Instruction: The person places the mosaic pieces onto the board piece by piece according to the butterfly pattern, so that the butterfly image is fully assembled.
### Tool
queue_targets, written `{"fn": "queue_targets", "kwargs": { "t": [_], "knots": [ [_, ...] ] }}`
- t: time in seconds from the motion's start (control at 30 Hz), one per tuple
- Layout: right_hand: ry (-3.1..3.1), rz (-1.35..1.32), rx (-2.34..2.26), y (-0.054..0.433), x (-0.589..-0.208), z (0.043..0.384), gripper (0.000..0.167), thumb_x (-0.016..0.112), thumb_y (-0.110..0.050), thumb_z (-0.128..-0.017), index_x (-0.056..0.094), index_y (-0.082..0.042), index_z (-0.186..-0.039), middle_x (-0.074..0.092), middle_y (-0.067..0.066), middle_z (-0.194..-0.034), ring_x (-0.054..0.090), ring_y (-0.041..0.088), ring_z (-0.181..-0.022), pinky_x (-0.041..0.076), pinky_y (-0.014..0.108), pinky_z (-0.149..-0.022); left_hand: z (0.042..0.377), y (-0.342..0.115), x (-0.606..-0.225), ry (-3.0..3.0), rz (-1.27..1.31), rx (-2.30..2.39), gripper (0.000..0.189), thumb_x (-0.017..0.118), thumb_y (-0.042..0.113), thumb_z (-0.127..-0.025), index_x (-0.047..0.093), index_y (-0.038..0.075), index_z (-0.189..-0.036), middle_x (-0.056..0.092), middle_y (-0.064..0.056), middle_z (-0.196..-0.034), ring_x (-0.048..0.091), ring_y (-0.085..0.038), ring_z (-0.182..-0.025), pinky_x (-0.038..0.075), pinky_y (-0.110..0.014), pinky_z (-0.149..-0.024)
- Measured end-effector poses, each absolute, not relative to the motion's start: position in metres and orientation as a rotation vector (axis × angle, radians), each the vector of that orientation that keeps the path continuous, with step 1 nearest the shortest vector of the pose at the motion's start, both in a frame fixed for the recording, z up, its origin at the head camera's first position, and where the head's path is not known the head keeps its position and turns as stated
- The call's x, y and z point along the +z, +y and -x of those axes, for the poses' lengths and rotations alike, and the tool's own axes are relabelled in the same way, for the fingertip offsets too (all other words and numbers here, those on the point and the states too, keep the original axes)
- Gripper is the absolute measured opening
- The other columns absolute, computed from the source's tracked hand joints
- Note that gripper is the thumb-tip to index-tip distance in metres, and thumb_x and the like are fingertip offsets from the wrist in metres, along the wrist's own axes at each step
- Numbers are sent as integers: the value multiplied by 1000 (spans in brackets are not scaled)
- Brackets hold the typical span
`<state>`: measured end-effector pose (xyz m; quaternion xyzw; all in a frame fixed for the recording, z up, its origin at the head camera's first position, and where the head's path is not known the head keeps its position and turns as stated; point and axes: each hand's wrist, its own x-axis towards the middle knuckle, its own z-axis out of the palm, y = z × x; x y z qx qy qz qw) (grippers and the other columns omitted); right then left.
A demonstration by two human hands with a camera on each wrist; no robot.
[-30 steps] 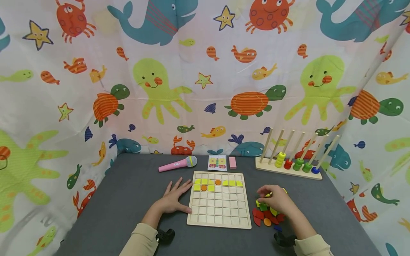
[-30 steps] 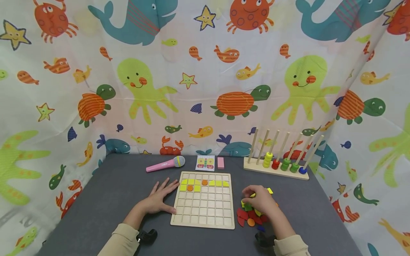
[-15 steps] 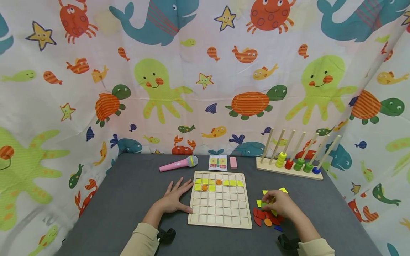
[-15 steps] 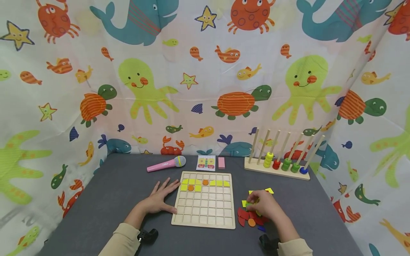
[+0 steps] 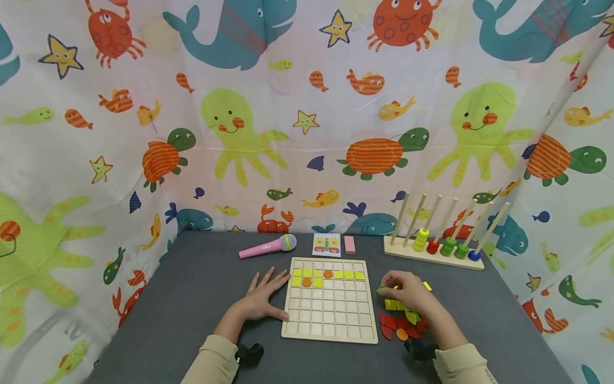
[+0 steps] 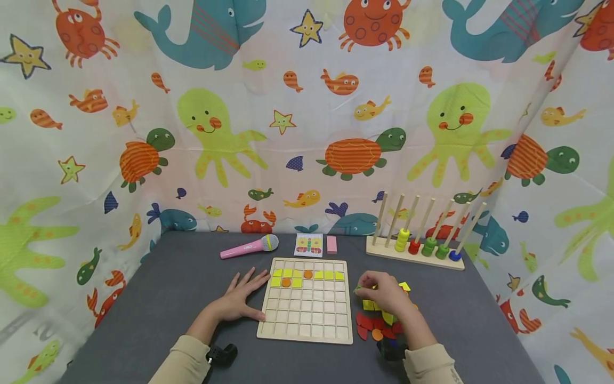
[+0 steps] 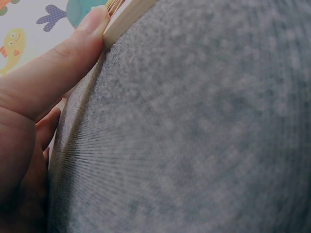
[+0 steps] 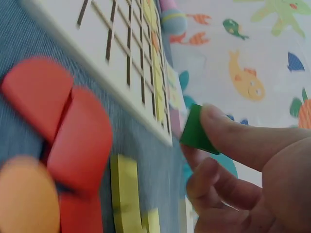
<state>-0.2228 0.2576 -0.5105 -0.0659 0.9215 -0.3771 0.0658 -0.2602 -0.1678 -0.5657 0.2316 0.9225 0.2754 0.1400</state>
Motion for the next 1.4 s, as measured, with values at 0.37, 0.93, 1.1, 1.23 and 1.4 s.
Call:
{"fn": "queue_targets", "kwargs": {
  "t": [0.37, 0.93, 1.1, 1.23, 1.4],
  "knots": [
    [2815, 151, -1310, 206, -515, 243, 16, 74, -14, -93, 77, -13, -108, 72, 1, -96, 57, 17, -81, 51, 27, -68, 261, -166, -565, 2667, -683, 796, 113, 81, 66, -70, 26, 30, -161, 18, 7, -169, -5, -31, -158, -14, -63, -120],
    [2702, 140, -1410, 146, -527, 259, 12, 80, -19, -88, 74, -12, -95, 65, 1, -83, 55, 18, -76, 46, 29, -63, 262, -167, -564, 2639, -671, 840, 117, 80, 70, -67, 27, 27, -162, 19, 1, -170, -6, -34, -157, -18, -63, -119],
    [2729, 124, -1363, 134, -530, 262, 10, 79, -19, -89, 73, -13, -94, 67, 2, -84, 59, 18, -68, 51, 29, -57, 262, -167, -564, 2634, -657, 835, 116, 81, 68, -68, 26, 28, -162, 18, 4, -170, -6, -32, -158, -17, -63, -120],
    [2772, 122, -1297, 130, -532, 263, 7, 78, -19, -90, 74, -14, -93, 67, 1, -84, 58, 18, -69, 52, 28, -58, 261, -167, -563, 2645, -657, 824, 114, 82, 65, -69, 27, 29, -161, 19, 5, -169, -5, -32, -158, -15, -63, -120],
    [2836, 141, -1197, 128, -533, 263, 7, 78, -21, -89, 75, -15, -91, 66, -2, -80, 56, 18, -74, 49, 30, -65, 259, -168, -563, 2648, -655, 818, 112, 82, 65, -69, 27, 31, -161, 18, 7, -169, -6, -31, -158, -16, -63, -119]
  ]
}}
